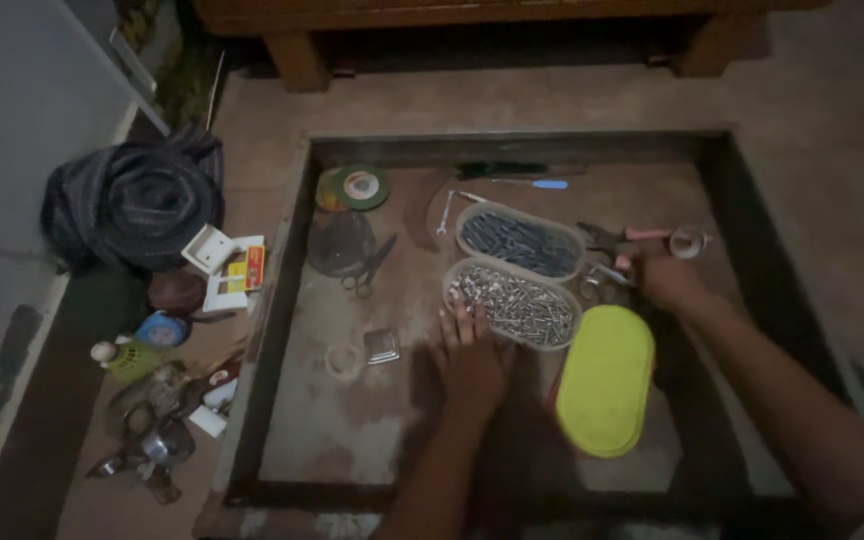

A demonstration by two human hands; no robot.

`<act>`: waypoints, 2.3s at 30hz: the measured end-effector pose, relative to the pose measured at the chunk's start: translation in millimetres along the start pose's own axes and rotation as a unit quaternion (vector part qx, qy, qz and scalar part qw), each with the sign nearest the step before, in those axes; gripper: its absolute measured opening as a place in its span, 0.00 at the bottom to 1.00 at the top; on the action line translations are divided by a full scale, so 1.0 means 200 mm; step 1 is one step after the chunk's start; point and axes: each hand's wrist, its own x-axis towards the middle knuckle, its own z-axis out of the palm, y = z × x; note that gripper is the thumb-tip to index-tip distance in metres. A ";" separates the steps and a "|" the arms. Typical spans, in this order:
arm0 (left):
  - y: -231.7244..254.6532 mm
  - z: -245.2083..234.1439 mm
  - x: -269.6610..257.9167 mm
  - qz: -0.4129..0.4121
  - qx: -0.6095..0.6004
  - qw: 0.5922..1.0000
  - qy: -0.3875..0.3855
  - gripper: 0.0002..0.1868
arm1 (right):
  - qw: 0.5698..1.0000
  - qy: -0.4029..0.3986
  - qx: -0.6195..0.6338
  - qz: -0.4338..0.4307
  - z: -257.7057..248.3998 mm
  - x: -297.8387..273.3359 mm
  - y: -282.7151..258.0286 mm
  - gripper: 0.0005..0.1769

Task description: The person sits on the floor and organizes various hardware items on a low metal tray. They move a long metal rod, a roll of tape, a small white tube, and several plastic containers filled with nails and screws to different positions on the tray and the surrounding floor.

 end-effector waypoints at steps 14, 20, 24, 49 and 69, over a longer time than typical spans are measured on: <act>0.07 -0.14 -0.03 0.034 0.003 0.999 -0.037 0.40 | 0.966 -0.086 -0.220 0.104 -0.22 -0.50 -0.19 0.24; 0.27 -0.12 -0.24 0.012 -0.128 0.991 -0.032 0.35 | 0.984 0.071 -0.128 0.105 -0.40 -0.93 -0.48 0.24; 0.39 -0.08 -0.44 0.005 -0.208 0.977 0.035 0.29 | 0.986 0.127 -0.054 0.093 -0.41 -1.04 -0.47 0.19; 0.38 -0.03 -0.47 0.153 -0.404 0.864 -0.257 0.10 | 0.878 0.071 0.473 -0.008 -0.01 -1.27 -0.39 0.21; 0.43 -0.14 -0.48 0.142 -0.415 0.870 -0.225 0.19 | 0.906 -0.149 0.396 0.020 -0.37 -1.38 -0.84 0.62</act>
